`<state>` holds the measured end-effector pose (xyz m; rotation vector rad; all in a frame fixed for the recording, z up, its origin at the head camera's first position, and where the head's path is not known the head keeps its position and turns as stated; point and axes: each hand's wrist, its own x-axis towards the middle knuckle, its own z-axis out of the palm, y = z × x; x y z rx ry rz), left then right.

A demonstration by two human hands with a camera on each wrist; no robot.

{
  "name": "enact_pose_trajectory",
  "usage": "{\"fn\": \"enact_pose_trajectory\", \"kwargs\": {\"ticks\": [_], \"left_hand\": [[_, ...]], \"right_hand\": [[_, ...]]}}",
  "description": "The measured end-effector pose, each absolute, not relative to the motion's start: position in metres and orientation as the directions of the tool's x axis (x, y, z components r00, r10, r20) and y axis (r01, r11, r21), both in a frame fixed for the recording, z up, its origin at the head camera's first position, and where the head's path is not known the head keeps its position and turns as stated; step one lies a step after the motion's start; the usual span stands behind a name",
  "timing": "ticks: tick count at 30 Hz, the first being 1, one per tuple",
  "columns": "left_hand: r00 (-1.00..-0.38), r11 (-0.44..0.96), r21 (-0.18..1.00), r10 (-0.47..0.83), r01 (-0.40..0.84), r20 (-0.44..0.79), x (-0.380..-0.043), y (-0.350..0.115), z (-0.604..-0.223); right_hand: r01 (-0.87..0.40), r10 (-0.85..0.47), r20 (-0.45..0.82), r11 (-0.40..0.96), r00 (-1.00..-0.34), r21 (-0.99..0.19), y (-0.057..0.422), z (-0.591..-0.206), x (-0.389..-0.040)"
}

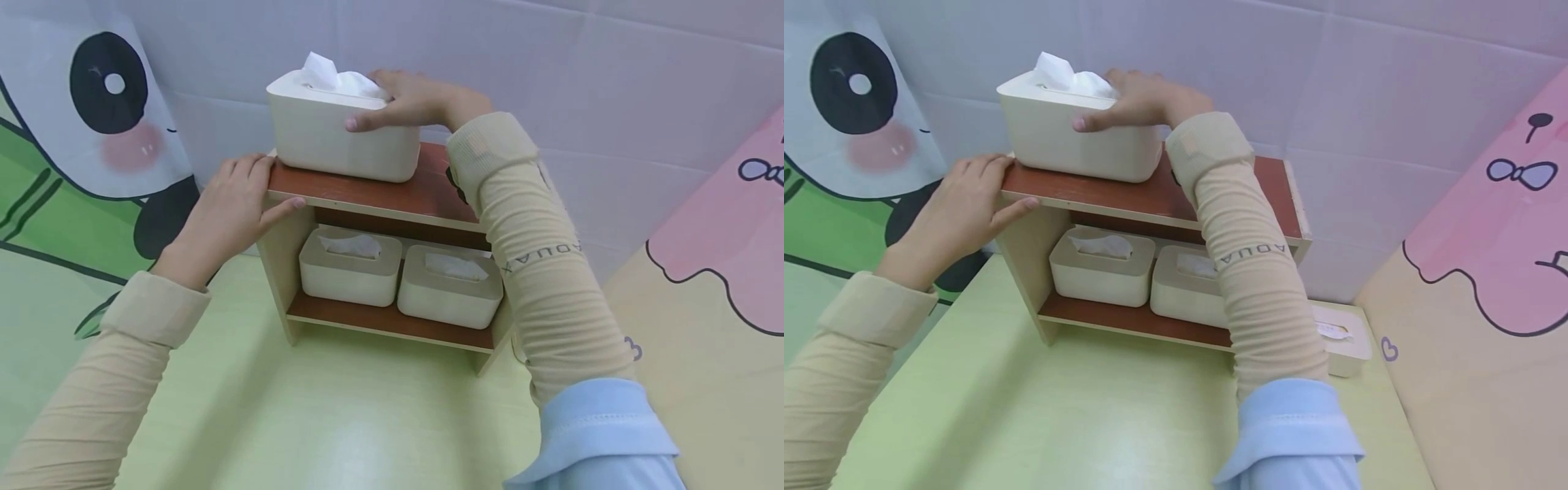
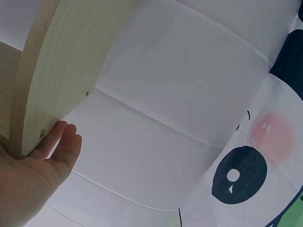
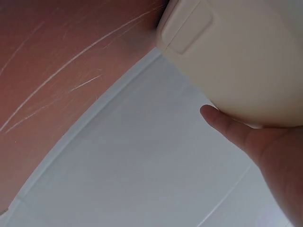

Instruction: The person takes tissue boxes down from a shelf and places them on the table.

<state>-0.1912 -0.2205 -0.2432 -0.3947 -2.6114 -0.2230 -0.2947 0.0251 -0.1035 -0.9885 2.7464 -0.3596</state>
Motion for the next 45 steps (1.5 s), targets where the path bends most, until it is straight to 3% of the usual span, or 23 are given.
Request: {"fn": "enact_pose_trajectory", "kwargs": {"ticks": [7, 45], "left_hand": [[-0.844, 0.946, 0.087, 0.234, 0.311, 0.482, -0.1907, -0.2203, -0.2427], [-0.841, 0.945, 0.092, 0.232, 0.314, 0.489, -0.1898, -0.2196, -0.242]], "right_hand": [[-0.58, -0.641, -0.114, 0.746, -0.759, -0.328, 0.0237, -0.1037, -0.2941], [-0.586, -0.61, -0.026, 0.772, -0.792, -0.244, 0.025, -0.104, -0.2893]]}}
